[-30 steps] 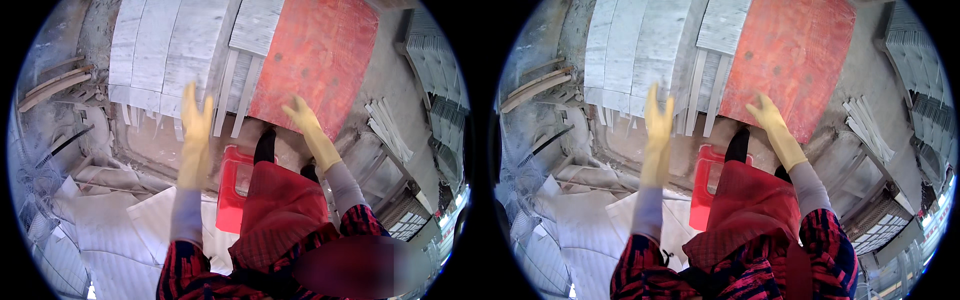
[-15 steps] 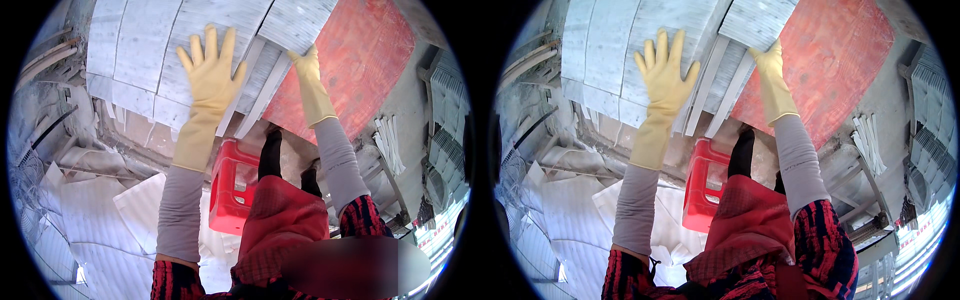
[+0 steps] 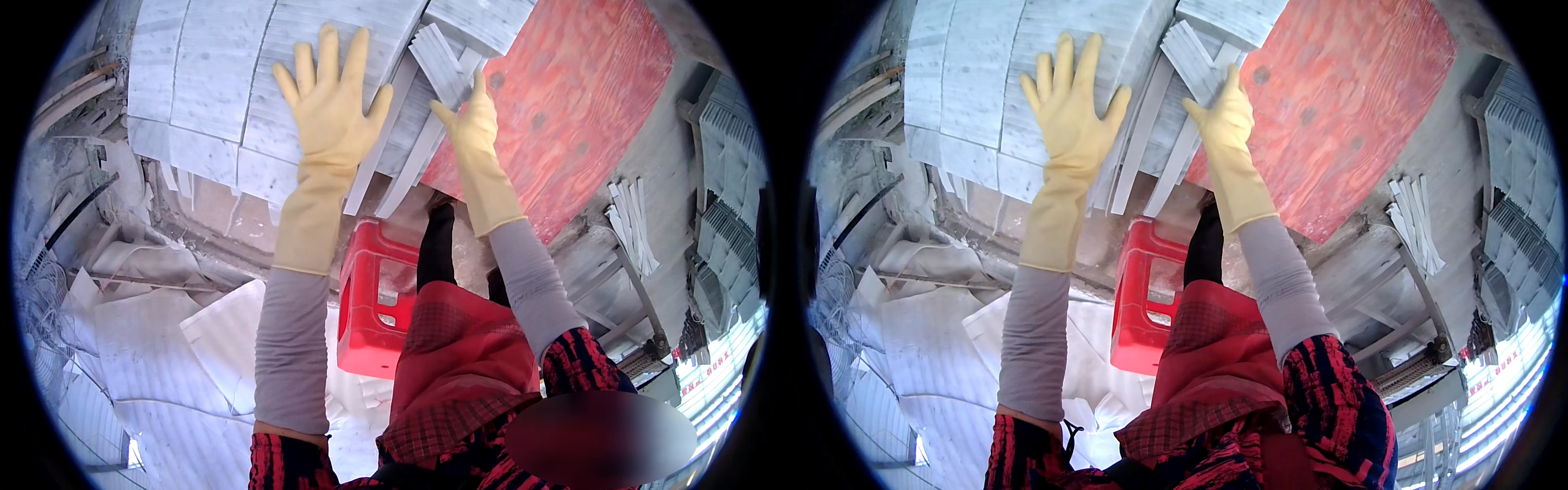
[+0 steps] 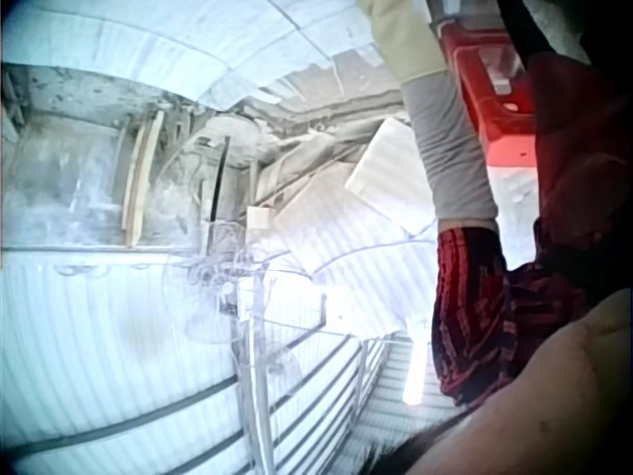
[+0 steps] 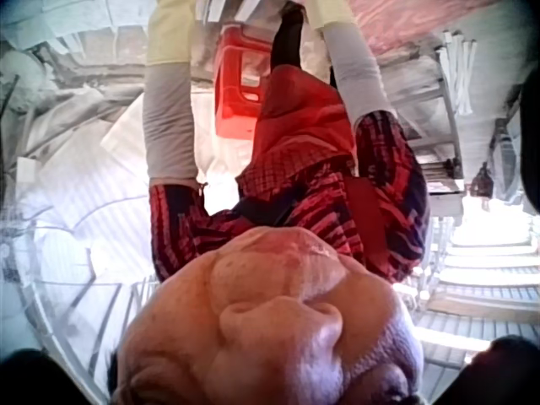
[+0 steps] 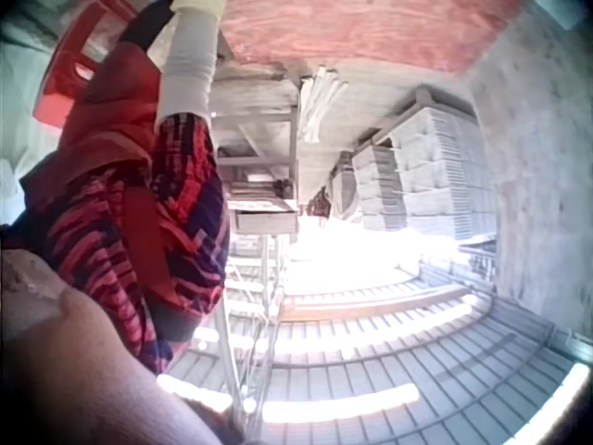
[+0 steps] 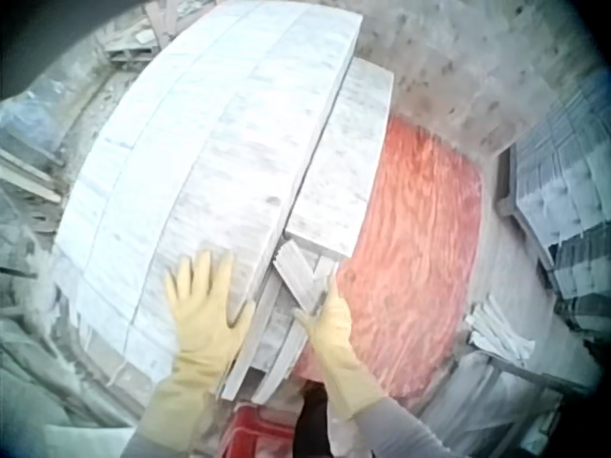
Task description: The person repeatedly picks up stacks of small, rectangular white tiles from a pile on the floor and places them one by one onto a curved metal mesh rack. The person wears yellow gloves and a red plaid head covering. The task involves continuous pick-and-place motions to fill the rack.
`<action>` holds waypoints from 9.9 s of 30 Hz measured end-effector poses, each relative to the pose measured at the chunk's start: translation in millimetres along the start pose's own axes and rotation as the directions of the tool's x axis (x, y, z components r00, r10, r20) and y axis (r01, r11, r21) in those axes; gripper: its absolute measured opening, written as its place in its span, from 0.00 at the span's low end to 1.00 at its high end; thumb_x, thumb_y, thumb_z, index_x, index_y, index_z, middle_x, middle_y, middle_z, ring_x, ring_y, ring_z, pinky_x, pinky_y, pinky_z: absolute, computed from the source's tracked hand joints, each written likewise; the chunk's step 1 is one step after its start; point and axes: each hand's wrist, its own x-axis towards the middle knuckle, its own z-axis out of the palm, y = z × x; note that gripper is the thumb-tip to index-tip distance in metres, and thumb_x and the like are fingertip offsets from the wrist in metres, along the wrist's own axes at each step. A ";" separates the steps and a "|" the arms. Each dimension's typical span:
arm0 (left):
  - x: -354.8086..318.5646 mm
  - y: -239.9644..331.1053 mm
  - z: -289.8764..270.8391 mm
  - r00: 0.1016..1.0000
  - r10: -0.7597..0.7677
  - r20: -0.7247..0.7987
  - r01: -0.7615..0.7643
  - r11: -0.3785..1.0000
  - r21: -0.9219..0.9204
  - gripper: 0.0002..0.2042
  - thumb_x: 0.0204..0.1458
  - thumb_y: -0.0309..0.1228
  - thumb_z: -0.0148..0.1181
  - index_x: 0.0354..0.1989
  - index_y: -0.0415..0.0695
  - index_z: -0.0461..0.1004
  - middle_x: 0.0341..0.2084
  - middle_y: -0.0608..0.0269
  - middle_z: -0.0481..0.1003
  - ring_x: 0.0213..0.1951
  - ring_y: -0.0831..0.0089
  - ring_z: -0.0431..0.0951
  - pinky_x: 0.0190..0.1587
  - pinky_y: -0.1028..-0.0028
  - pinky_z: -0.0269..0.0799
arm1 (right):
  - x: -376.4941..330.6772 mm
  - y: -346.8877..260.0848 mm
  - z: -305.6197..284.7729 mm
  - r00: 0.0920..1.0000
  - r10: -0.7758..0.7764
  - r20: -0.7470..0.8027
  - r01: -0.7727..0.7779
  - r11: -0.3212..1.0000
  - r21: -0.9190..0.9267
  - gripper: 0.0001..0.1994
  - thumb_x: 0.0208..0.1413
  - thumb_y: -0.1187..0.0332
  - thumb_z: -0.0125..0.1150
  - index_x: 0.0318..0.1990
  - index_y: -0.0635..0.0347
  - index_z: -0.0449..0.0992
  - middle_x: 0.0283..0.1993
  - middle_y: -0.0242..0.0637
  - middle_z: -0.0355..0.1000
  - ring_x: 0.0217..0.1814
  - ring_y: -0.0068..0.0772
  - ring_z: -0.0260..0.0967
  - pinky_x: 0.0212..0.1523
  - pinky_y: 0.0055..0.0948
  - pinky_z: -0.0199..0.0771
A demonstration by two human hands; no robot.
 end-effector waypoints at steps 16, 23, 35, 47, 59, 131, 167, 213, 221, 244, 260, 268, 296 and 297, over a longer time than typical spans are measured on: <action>-1.3 6.0 6.5 0.999 0.045 -0.016 -0.044 0.998 0.054 0.39 0.49 0.47 0.74 0.72 0.53 0.71 0.71 0.49 0.68 0.66 0.46 0.66 0.71 0.36 0.52 | -91.7 96.1 -60.3 0.856 0.170 0.488 -0.327 0.909 0.258 0.49 0.42 0.49 0.82 0.68 0.72 0.69 0.63 0.59 0.77 0.65 0.54 0.76 0.65 0.45 0.76; -13.8 21.9 10.4 1.000 -0.025 -0.017 0.028 0.980 0.195 0.38 0.55 0.49 0.68 0.74 0.53 0.67 0.73 0.49 0.65 0.71 0.40 0.62 0.72 0.32 0.51 | -298.6 207.1 -143.4 0.711 0.248 0.659 -0.702 0.311 0.641 0.41 0.53 0.66 0.77 0.71 0.75 0.65 0.64 0.51 0.76 0.64 0.42 0.76 0.68 0.40 0.73; -255.5 412.2 -50.8 0.396 0.360 0.845 0.918 -0.147 -0.367 0.41 0.67 0.61 0.56 0.79 0.44 0.57 0.72 0.50 0.68 0.70 0.55 0.71 0.71 0.54 0.68 | -469.6 332.0 -349.2 0.889 0.160 0.428 -0.395 -0.204 0.896 0.40 0.55 0.66 0.74 0.74 0.69 0.63 0.67 0.51 0.74 0.68 0.45 0.73 0.70 0.45 0.72; -405.7 737.0 -214.0 0.286 0.791 0.541 0.957 -0.201 -0.211 0.41 0.64 0.67 0.52 0.79 0.56 0.60 0.68 0.47 0.71 0.56 0.47 0.81 0.57 0.47 0.80 | -678.9 456.3 -487.6 0.957 -0.061 0.283 -0.268 -0.556 0.787 0.34 0.60 0.56 0.72 0.70 0.62 0.72 0.61 0.41 0.79 0.59 0.36 0.79 0.60 0.37 0.79; -471.0 848.8 -238.4 0.096 0.789 0.606 0.933 0.141 -0.332 0.41 0.59 0.62 0.62 0.76 0.51 0.66 0.62 0.58 0.77 0.61 0.60 0.78 0.67 0.55 0.72 | -782.6 521.5 -509.6 0.726 0.653 -0.215 -0.009 0.322 0.947 0.34 0.57 0.51 0.76 0.65 0.63 0.77 0.54 0.43 0.82 0.50 0.30 0.79 0.56 0.30 0.76; -482.3 891.8 -246.4 -0.183 0.869 0.460 0.896 0.339 -0.285 0.44 0.62 0.65 0.55 0.80 0.50 0.58 0.70 0.49 0.71 0.55 0.59 0.81 0.61 0.58 0.80 | -863.9 626.8 -458.0 0.476 0.863 -0.170 0.384 -0.030 0.923 0.19 0.62 0.56 0.73 0.52 0.61 0.81 0.41 0.35 0.82 0.34 0.23 0.78 0.32 0.23 0.75; -463.3 837.0 -206.7 -0.156 0.885 0.438 0.969 0.223 -0.105 0.39 0.63 0.59 0.61 0.78 0.51 0.62 0.74 0.50 0.67 0.55 0.53 0.82 0.60 0.60 0.81 | -852.3 819.0 -511.3 -0.359 0.864 -0.353 -0.582 0.089 0.808 0.33 0.56 0.53 0.74 0.66 0.55 0.69 0.69 0.44 0.71 0.66 0.55 0.73 0.63 0.54 0.77; -463.7 850.2 -198.3 0.025 0.770 0.637 0.927 0.221 -0.304 0.33 0.69 0.44 0.60 0.80 0.61 0.56 0.69 0.54 0.70 0.68 0.51 0.72 0.71 0.47 0.68 | -761.1 539.3 -493.3 0.798 0.515 -0.313 0.158 0.322 0.934 0.46 0.57 0.43 0.71 0.80 0.45 0.60 0.80 0.46 0.61 0.81 0.48 0.59 0.79 0.44 0.60; -462.2 839.1 -220.0 0.248 0.707 0.663 0.922 0.037 -0.385 0.36 0.65 0.36 0.65 0.80 0.59 0.57 0.69 0.55 0.70 0.68 0.54 0.72 0.71 0.48 0.67 | -718.7 557.6 -495.3 0.828 0.431 -0.359 0.246 0.296 0.923 0.54 0.47 0.52 0.82 0.81 0.51 0.58 0.80 0.52 0.61 0.83 0.51 0.57 0.80 0.43 0.56; -451.5 776.0 -223.7 0.496 0.671 0.551 0.852 -0.252 -0.459 0.41 0.56 0.51 0.68 0.78 0.51 0.62 0.70 0.42 0.69 0.64 0.39 0.75 0.69 0.39 0.70 | -573.5 763.1 -565.3 0.630 0.752 -0.195 0.584 -0.294 0.756 0.20 0.70 0.78 0.54 0.66 0.74 0.64 0.61 0.55 0.76 0.60 0.53 0.80 0.62 0.56 0.83; -453.7 806.0 -198.3 0.325 0.756 0.568 0.927 -0.135 -0.350 0.34 0.65 0.28 0.62 0.79 0.54 0.58 0.67 0.47 0.71 0.64 0.47 0.76 0.66 0.42 0.74 | -671.7 592.8 -474.4 0.970 0.141 -0.198 0.169 0.197 0.966 0.41 0.59 0.48 0.73 0.76 0.56 0.67 0.54 0.38 0.81 0.46 0.27 0.78 0.40 0.27 0.74; -449.1 805.0 -211.3 0.228 0.848 0.479 0.957 -0.105 -0.270 0.37 0.61 0.34 0.64 0.80 0.52 0.57 0.69 0.40 0.69 0.67 0.38 0.72 0.70 0.32 0.66 | -704.8 670.4 -479.6 0.892 0.420 -0.166 0.198 -0.032 0.980 0.20 0.63 0.61 0.73 0.56 0.61 0.77 0.43 0.37 0.83 0.36 0.27 0.81 0.28 0.27 0.75; -457.5 824.3 -222.4 0.186 0.909 0.374 0.844 0.047 -0.534 0.39 0.66 0.47 0.64 0.81 0.46 0.55 0.71 0.42 0.67 0.71 0.52 0.69 0.72 0.50 0.67 | -712.9 580.0 -495.5 0.932 0.343 -0.115 0.080 0.116 0.990 0.21 0.60 0.54 0.77 0.50 0.62 0.82 0.34 0.31 0.78 0.28 0.19 0.71 0.27 0.23 0.66; -458.6 824.9 -217.7 0.171 0.906 0.388 0.853 0.062 -0.519 0.39 0.67 0.47 0.63 0.80 0.46 0.55 0.71 0.42 0.68 0.70 0.52 0.70 0.72 0.50 0.67 | -712.3 584.0 -492.5 0.931 0.347 -0.112 0.085 0.094 0.992 0.20 0.59 0.55 0.78 0.47 0.61 0.82 0.32 0.30 0.77 0.26 0.18 0.69 0.25 0.23 0.64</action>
